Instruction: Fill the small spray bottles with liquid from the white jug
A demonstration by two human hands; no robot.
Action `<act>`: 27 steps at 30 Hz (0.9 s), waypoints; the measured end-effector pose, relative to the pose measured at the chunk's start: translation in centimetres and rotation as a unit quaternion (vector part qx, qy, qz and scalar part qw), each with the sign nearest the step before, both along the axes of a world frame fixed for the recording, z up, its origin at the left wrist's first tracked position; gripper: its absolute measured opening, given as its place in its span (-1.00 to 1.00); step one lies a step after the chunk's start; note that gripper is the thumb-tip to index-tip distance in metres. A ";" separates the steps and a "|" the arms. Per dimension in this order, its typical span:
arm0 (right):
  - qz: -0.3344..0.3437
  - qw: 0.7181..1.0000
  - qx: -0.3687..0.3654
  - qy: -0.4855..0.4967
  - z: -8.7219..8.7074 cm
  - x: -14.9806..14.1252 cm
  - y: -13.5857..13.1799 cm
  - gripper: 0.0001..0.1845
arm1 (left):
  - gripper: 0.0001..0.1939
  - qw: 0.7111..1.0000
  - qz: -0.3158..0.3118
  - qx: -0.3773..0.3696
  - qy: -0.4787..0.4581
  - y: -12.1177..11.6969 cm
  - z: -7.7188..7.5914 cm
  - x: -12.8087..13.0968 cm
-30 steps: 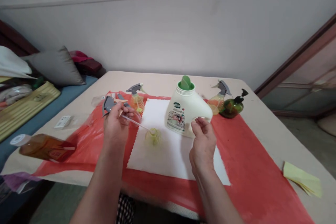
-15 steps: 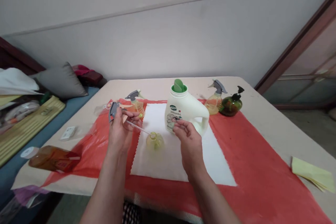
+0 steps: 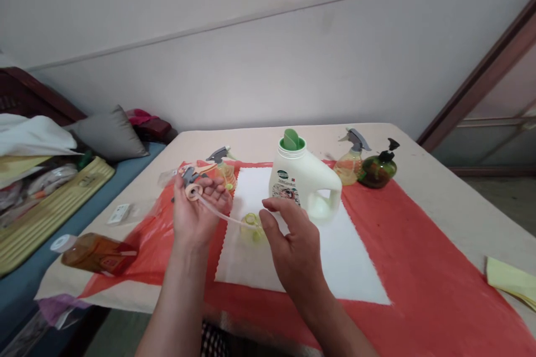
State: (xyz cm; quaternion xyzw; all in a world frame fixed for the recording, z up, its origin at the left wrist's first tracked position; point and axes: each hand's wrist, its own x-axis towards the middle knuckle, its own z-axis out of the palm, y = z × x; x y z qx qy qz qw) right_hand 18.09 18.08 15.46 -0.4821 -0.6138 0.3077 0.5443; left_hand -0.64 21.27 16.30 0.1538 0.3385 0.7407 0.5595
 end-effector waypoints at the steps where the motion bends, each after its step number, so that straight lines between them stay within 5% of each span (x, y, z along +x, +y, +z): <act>1: 0.016 1.000 -0.017 0.012 0.5 0.1 -0.1 -0.80 | -0.41 1.000 -0.017 -0.014 -0.019 0.0 -0.1 0.2; 6: 0.117 0.987 -0.107 0.028 1.8 0.0 -0.5 -0.68 | -0.45 0.995 -0.073 -0.022 -0.063 0.1 -0.3 1.0; 17: 0.273 0.945 -0.174 -0.050 1.4 0.0 -0.3 -0.49 | -0.52 0.991 -0.118 -0.049 0.038 -0.3 -0.4 3.0; 27: 0.208 0.953 -0.172 -0.136 0.7 -0.9 -1.0 -0.53 | -0.51 0.992 -0.105 -0.067 0.022 -0.7 0.3 3.3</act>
